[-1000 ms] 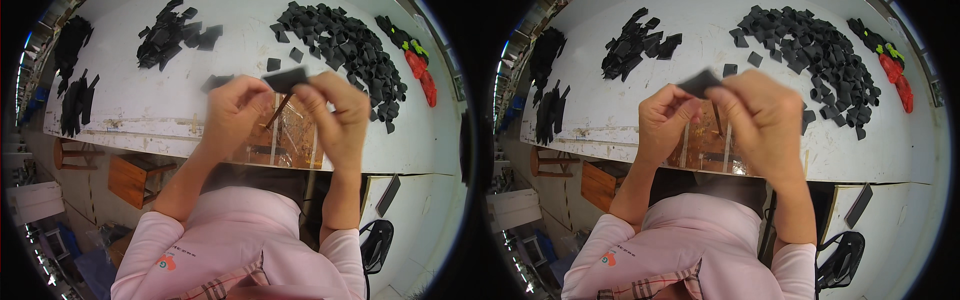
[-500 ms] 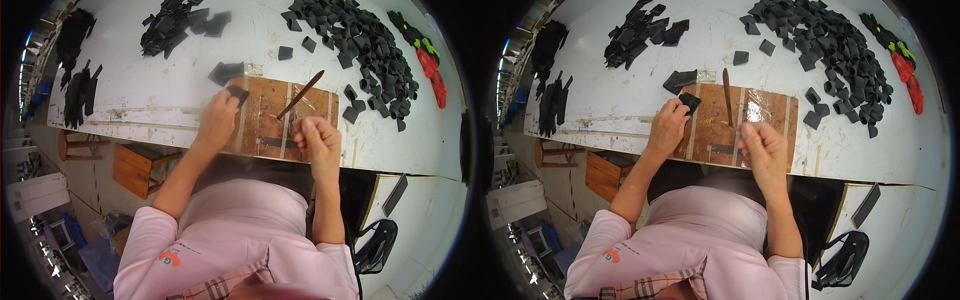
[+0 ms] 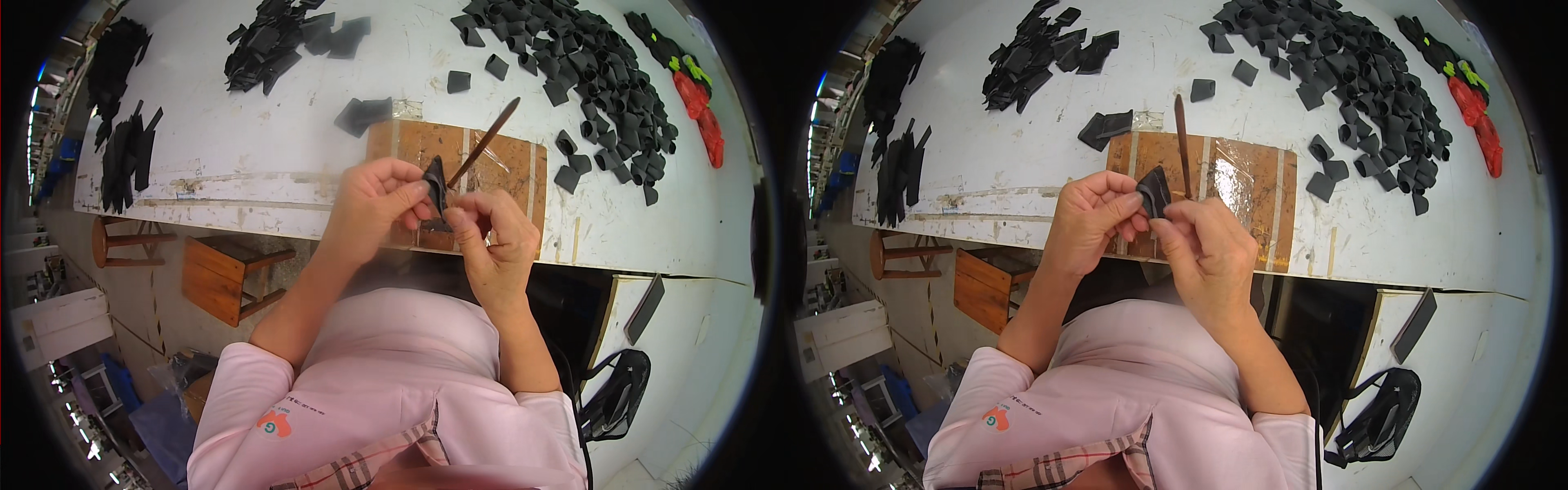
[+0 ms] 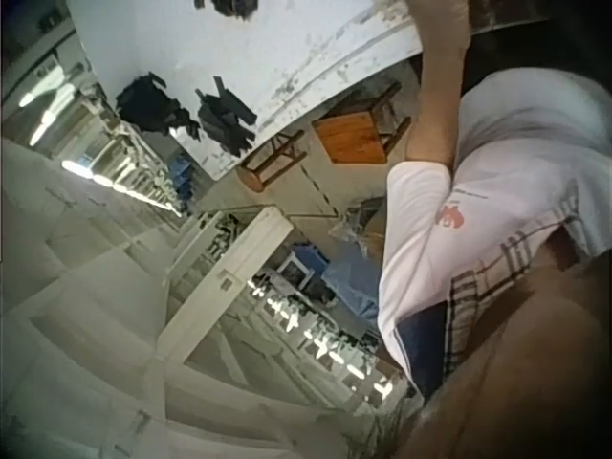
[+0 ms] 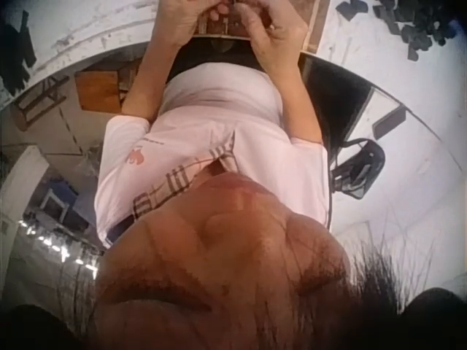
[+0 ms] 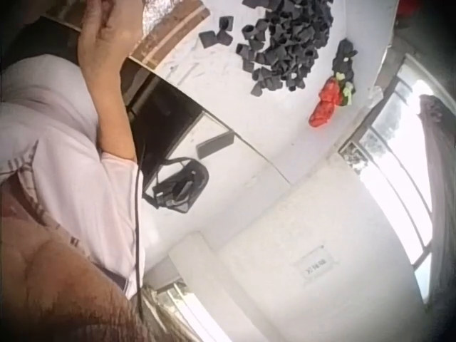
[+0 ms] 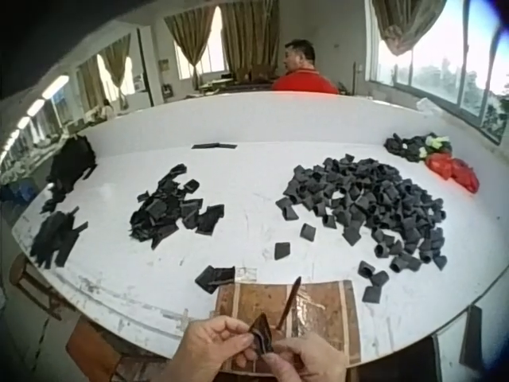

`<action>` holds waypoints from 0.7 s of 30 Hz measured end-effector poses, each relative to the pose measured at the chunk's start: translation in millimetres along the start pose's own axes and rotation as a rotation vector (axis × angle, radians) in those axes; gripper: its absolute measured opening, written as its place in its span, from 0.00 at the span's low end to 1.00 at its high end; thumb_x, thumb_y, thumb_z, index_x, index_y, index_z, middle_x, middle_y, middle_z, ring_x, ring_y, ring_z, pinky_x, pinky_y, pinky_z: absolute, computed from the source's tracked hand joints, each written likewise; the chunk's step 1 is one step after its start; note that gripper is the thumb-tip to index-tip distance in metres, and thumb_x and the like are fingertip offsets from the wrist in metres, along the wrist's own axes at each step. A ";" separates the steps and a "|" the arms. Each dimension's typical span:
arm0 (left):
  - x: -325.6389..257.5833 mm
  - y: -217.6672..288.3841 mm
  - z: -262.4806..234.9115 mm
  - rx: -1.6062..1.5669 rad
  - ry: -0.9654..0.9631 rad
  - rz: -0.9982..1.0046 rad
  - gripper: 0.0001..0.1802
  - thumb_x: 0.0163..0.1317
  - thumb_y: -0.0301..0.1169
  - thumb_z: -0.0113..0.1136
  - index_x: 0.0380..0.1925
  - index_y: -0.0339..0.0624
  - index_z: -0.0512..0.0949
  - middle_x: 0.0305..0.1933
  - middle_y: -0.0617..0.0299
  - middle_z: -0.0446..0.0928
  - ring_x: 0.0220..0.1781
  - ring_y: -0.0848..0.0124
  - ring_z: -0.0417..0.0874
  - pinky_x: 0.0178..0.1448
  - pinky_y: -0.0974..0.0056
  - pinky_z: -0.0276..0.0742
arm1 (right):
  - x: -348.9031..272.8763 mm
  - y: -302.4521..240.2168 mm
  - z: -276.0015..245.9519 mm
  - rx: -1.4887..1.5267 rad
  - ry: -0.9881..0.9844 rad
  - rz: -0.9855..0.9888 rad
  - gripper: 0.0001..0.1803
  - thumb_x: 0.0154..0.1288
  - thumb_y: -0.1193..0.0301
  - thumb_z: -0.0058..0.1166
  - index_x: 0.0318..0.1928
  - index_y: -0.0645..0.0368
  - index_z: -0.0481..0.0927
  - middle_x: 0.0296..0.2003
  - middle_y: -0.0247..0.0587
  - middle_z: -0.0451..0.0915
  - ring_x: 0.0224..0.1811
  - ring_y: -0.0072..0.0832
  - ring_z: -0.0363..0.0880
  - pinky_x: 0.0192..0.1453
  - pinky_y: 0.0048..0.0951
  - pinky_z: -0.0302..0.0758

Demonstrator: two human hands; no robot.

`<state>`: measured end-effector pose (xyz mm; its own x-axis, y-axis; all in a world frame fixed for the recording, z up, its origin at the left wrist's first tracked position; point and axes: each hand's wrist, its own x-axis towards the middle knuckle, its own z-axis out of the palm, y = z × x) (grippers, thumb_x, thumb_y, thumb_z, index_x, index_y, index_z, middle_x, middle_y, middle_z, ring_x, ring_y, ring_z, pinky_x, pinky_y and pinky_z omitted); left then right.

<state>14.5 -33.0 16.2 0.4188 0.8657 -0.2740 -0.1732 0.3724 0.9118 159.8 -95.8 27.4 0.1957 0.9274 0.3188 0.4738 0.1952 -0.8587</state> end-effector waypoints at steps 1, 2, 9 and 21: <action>-3.2 2.2 4.5 -0.008 -0.036 0.003 0.06 0.57 0.23 0.53 0.33 0.30 0.72 0.24 0.59 0.76 0.23 0.78 0.75 0.26 0.77 0.70 | 0.9 -1.9 1.0 0.001 0.036 -0.008 0.04 0.50 0.79 0.56 0.29 0.64 0.76 0.21 0.39 0.72 0.21 0.25 0.72 0.22 0.24 0.67; -5.9 4.1 7.4 0.005 -0.068 0.004 0.05 0.57 0.23 0.53 0.33 0.32 0.72 0.24 0.60 0.76 0.24 0.79 0.75 0.27 0.77 0.70 | 1.7 -1.9 2.5 -0.001 0.039 -0.007 0.04 0.50 0.79 0.56 0.29 0.64 0.76 0.21 0.39 0.72 0.21 0.25 0.72 0.22 0.24 0.67; -15.0 -17.3 33.8 0.492 0.202 0.497 0.04 0.56 0.20 0.51 0.32 0.34 0.72 0.25 0.61 0.76 0.19 0.80 0.74 0.20 0.77 0.68 | 3.0 2.8 5.9 -0.173 0.093 -0.254 0.07 0.47 0.80 0.56 0.30 0.63 0.75 0.24 0.42 0.71 0.23 0.33 0.72 0.24 0.29 0.69; -9.8 12.4 33.0 0.010 0.027 0.086 0.12 0.49 0.18 0.51 0.37 0.34 0.69 0.25 0.64 0.72 0.17 0.83 0.67 0.20 0.79 0.62 | 13.6 2.1 -13.2 0.800 -0.084 0.633 0.02 0.54 0.77 0.53 0.27 0.62 0.77 0.20 0.26 0.69 0.20 0.11 0.63 0.19 0.14 0.57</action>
<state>37.7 -47.9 40.3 0.3785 0.9031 -0.2029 -0.1980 0.2931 0.9354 174.8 -87.0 35.2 0.1360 0.9475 -0.2893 -0.4138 -0.2110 -0.8856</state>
